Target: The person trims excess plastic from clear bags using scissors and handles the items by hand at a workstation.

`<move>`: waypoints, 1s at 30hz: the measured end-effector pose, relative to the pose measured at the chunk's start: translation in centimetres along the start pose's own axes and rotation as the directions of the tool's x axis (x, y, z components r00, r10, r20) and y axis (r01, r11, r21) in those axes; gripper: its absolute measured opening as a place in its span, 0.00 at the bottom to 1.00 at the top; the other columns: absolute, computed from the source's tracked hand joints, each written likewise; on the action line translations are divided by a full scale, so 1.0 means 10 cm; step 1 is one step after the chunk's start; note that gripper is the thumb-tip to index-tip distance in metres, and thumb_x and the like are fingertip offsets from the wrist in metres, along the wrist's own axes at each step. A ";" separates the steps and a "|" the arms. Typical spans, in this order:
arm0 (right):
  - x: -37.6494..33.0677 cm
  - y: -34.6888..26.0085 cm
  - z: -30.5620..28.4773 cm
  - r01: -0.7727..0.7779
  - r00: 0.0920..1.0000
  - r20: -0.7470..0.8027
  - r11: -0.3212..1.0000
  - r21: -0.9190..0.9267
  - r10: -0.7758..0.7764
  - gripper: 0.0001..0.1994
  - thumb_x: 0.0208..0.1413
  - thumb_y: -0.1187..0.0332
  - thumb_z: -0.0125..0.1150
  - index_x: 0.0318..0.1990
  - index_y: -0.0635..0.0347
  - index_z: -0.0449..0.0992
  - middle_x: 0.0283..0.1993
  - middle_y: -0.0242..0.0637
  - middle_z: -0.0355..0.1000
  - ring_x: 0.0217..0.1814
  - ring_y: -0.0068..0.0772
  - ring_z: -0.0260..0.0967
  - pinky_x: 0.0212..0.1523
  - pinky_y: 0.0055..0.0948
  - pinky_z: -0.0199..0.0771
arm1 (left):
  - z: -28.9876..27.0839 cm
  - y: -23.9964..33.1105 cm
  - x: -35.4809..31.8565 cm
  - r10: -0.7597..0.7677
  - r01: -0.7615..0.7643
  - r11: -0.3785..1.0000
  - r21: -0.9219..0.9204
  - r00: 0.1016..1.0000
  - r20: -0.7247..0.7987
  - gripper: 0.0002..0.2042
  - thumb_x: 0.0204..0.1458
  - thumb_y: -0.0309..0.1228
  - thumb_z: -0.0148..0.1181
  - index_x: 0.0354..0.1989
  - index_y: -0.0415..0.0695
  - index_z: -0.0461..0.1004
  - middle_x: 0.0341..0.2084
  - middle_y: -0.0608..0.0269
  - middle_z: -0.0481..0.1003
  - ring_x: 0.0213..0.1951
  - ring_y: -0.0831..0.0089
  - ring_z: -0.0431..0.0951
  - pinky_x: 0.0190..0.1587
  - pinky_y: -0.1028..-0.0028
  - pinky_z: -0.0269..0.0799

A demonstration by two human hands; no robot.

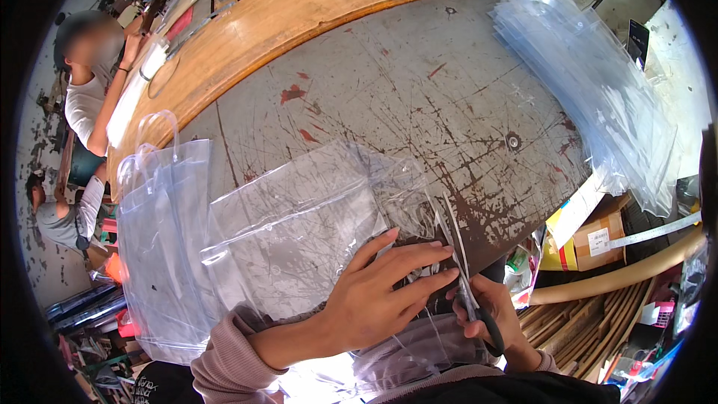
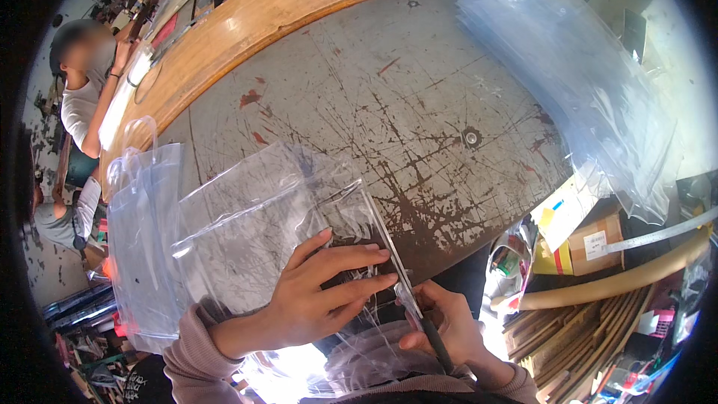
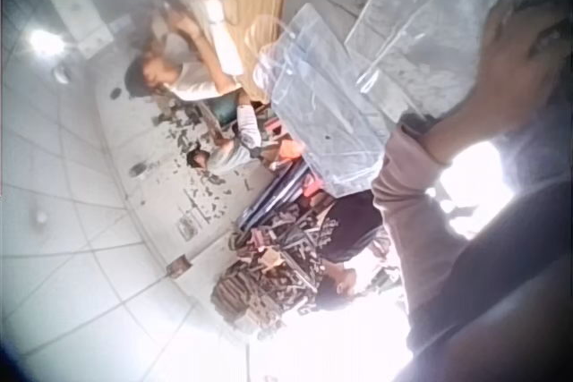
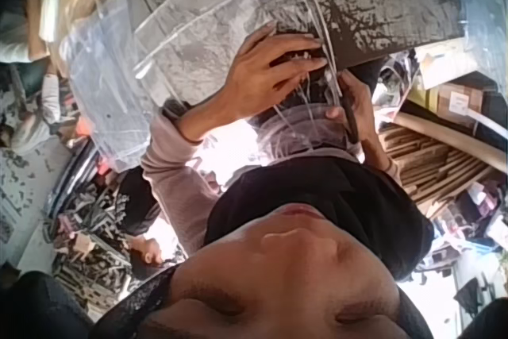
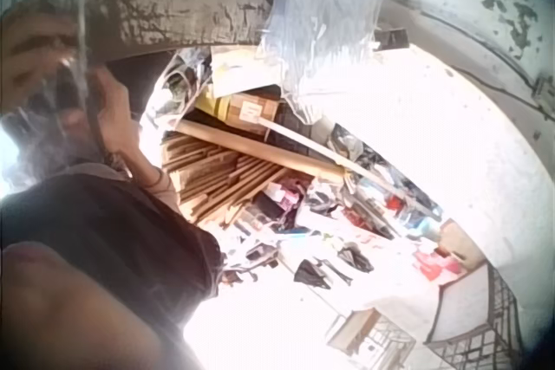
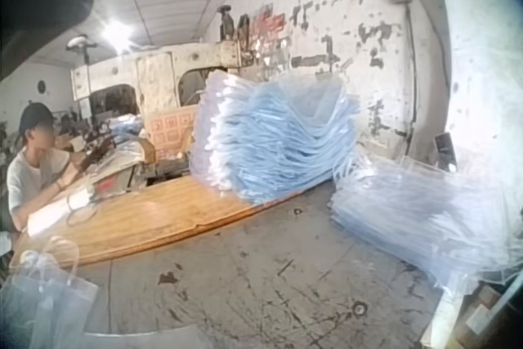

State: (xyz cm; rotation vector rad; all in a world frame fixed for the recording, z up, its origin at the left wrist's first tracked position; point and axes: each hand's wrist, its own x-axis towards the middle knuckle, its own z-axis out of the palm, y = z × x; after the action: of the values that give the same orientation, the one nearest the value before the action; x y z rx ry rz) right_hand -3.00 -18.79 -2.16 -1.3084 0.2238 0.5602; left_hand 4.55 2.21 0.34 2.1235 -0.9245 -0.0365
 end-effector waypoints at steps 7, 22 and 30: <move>-0.01 -0.03 0.03 -0.020 0.998 -0.055 0.999 -0.049 0.017 0.39 0.32 0.45 0.75 0.45 0.69 0.69 0.33 0.32 0.69 0.32 0.18 0.62 0.34 0.20 0.63 | 0.00 -0.02 -0.01 0.000 0.000 1.000 0.000 1.000 -0.006 0.23 0.35 0.21 0.65 0.44 0.54 0.77 0.48 0.67 0.73 0.50 0.73 0.74 0.65 0.65 0.48; 0.01 0.01 0.02 0.009 1.000 -0.013 0.998 -0.065 -0.010 0.42 0.32 0.40 0.72 0.44 0.69 0.68 0.29 0.30 0.67 0.31 0.18 0.60 0.33 0.22 0.60 | -0.06 0.03 0.00 0.037 -0.037 0.999 0.007 0.999 -0.006 0.20 0.39 0.23 0.65 0.45 0.50 0.77 0.49 0.64 0.72 0.51 0.69 0.73 0.62 0.62 0.53; 0.03 -0.05 0.03 0.061 0.996 0.062 0.998 0.002 -0.061 0.44 0.26 0.35 0.72 0.43 0.67 0.68 0.23 0.27 0.64 0.24 0.15 0.59 0.25 0.16 0.56 | -0.72 0.06 0.52 -0.032 0.026 0.878 0.478 0.999 0.004 0.33 0.43 0.40 0.66 0.59 0.46 0.62 0.55 0.52 0.64 0.53 0.55 0.69 0.55 0.62 0.66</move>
State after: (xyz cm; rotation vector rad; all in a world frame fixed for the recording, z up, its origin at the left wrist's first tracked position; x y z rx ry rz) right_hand -2.58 -18.50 -1.77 -1.2916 0.1323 0.5476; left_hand 10.27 3.45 7.06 2.5951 -0.9825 0.1836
